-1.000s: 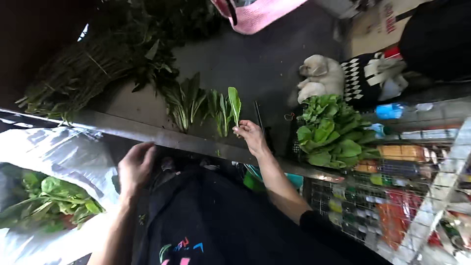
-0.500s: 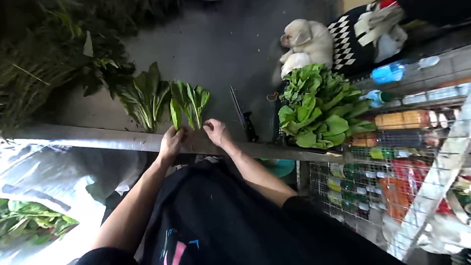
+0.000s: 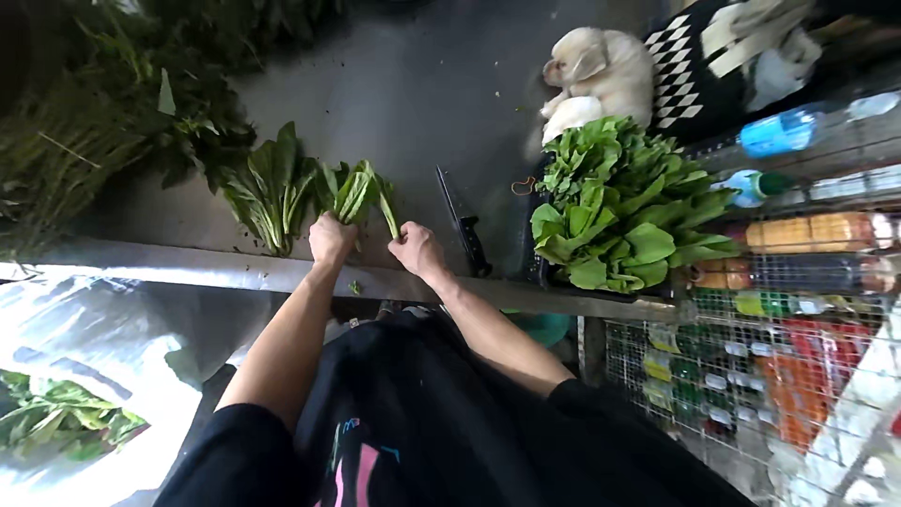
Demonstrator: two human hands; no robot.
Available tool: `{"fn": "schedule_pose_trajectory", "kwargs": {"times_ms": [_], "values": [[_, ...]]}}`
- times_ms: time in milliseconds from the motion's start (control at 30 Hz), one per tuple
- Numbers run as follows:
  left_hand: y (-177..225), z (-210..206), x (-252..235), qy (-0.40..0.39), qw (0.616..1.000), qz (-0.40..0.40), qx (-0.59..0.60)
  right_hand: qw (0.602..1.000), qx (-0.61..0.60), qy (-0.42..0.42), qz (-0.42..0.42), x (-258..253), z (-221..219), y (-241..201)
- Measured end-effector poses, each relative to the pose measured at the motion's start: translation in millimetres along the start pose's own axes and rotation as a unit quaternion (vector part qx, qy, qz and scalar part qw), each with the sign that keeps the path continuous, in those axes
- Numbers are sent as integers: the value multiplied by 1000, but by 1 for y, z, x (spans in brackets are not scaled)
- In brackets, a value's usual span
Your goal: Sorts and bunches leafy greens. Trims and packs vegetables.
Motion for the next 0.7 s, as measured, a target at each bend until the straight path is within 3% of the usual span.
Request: {"fn": "schedule_pose_trajectory", "kwargs": {"times_ms": [100, 267, 467, 567, 700], "values": [[-4, 10, -1, -38, 991, -6, 126, 988, -154, -29, -3, 7, 19, 16], [-20, 54, 33, -102, 935, -14, 340, 914, -396, -65, 52, 37, 37, 15], [-88, 84, 57, -123, 909, 25, 397, 886, -430, -95, 149, 76, 40, -32], [-119, 92, 61, -113, 899, 46, 421, 885, -426, -103, 158, 85, 27, -57], [-145, 104, 54, -58, 925, 41, 374, 898, -399, -106, 152, 92, 10, -80]]}}
Point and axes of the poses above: each hand's wrist, its own x-axis away from the middle knuckle, its own z-axis out of the back of the hand, y = z × x, the point moved 6 cm from there along -x, towards the middle knuckle, and after that the axes turned 13 degrees about y, right-handed, at the moved point
